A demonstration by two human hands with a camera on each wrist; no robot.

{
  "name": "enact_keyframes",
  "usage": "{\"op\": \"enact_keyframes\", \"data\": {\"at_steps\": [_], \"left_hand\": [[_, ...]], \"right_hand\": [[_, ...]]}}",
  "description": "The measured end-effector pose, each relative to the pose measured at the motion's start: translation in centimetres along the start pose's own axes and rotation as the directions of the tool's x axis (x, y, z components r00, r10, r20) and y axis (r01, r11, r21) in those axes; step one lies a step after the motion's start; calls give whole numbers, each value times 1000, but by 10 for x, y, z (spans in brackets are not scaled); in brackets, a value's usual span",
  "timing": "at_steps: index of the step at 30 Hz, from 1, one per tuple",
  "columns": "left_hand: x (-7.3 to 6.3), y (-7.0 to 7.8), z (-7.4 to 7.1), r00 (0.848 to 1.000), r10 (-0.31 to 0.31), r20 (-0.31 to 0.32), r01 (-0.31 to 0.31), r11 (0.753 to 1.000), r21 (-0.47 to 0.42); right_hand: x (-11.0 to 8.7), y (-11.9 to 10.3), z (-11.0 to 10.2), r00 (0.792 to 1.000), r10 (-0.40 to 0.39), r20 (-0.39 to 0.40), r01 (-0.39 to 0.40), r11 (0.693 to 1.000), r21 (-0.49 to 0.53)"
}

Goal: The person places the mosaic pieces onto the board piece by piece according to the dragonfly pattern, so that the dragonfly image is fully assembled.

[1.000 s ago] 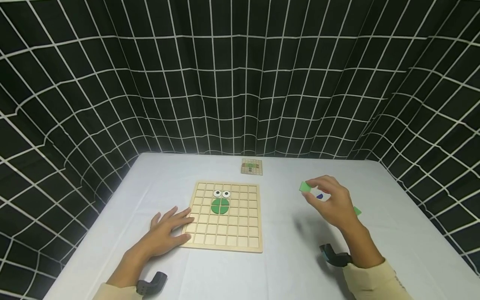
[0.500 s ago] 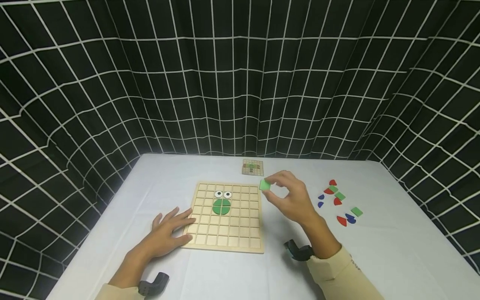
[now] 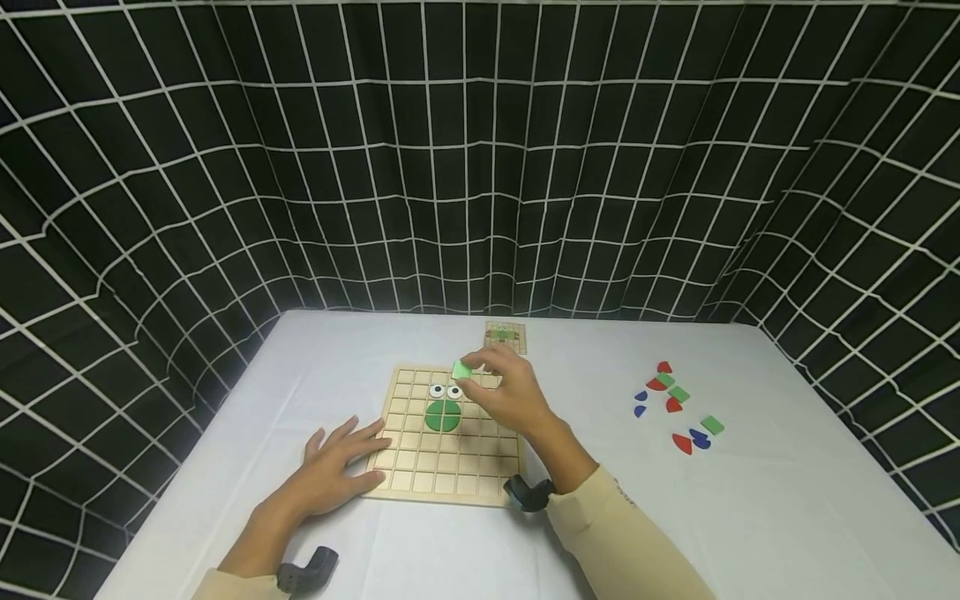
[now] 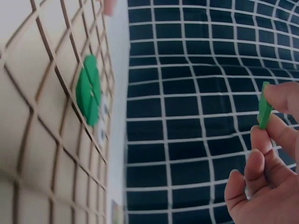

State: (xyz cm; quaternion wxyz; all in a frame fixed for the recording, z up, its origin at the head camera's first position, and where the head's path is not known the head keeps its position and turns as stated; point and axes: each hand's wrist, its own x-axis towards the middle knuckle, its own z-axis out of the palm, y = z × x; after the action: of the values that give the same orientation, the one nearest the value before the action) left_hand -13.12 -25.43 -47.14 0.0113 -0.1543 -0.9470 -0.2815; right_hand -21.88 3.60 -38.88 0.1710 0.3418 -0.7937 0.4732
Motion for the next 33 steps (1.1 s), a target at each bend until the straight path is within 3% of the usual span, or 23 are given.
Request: {"op": "enact_keyframes", "data": {"at_steps": [5,10,19,25,33], "left_hand": [[-1,0,-1,1000,-3,-1,3,1000,0],[-2,1,-2,1000,-7,-1,7,1000,-7],[-1,1,-1,1000,-2,10,2,1000,-5],[0,1,-1,1000,-5,8,5,1000,-11],[0,-2,0,1000,-7,10,7,1000,-15]], "right_hand": [[9,2,24,990,134,53,-134,991,-7],[14,9,44,971,211,116,-209,978,-28],[16,18,69,904,360,231,-353,933,-75],[19,21,78,878,381,290,-353,924,-146],[21,27,91,831,419,367,-302,892,-336]]}}
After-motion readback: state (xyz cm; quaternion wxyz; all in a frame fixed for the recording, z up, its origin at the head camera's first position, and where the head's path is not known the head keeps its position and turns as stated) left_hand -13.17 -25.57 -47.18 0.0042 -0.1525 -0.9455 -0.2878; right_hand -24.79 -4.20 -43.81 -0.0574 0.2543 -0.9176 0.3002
